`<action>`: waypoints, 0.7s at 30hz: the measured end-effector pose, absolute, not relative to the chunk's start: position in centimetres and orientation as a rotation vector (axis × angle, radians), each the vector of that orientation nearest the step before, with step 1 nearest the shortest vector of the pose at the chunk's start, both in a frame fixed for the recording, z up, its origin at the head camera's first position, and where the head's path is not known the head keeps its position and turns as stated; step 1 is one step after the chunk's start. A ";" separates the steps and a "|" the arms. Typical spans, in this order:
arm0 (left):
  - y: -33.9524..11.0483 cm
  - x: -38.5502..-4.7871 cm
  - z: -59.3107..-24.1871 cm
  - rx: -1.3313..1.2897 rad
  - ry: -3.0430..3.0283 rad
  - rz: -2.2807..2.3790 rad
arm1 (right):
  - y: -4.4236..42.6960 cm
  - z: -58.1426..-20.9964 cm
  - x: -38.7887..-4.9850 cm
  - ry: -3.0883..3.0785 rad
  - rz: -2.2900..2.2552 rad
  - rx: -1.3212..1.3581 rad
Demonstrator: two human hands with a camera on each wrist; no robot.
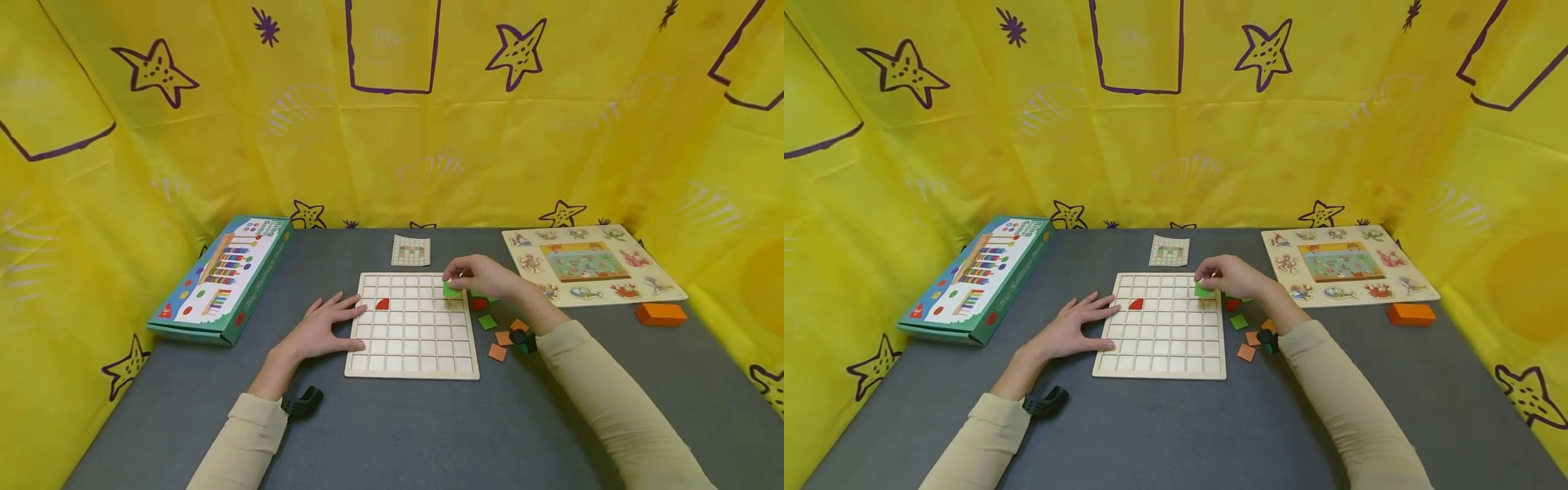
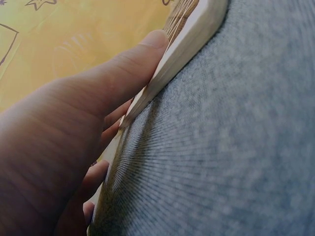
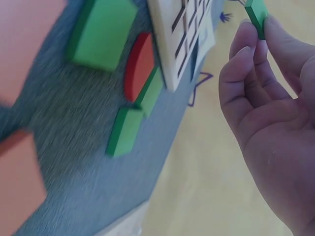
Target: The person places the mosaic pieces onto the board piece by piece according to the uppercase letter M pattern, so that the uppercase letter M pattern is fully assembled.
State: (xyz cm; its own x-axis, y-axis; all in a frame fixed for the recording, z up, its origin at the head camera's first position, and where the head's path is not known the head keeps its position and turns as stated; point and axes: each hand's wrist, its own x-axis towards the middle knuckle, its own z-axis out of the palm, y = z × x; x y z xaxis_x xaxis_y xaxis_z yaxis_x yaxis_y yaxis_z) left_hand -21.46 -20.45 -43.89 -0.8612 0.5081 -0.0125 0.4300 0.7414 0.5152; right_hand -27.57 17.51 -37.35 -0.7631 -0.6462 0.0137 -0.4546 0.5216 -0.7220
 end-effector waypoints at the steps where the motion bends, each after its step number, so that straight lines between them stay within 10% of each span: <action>1: -20.4 -21.4 -43.9 0.756 2.788 0.769 | 17.3 -37.4 -27.7 2.502 -1.080 -0.927; 21: -20.5 -21.5 -44.0 0.767 2.785 0.775 | 13.0 -37.8 -29.3 2.481 -1.049 -0.923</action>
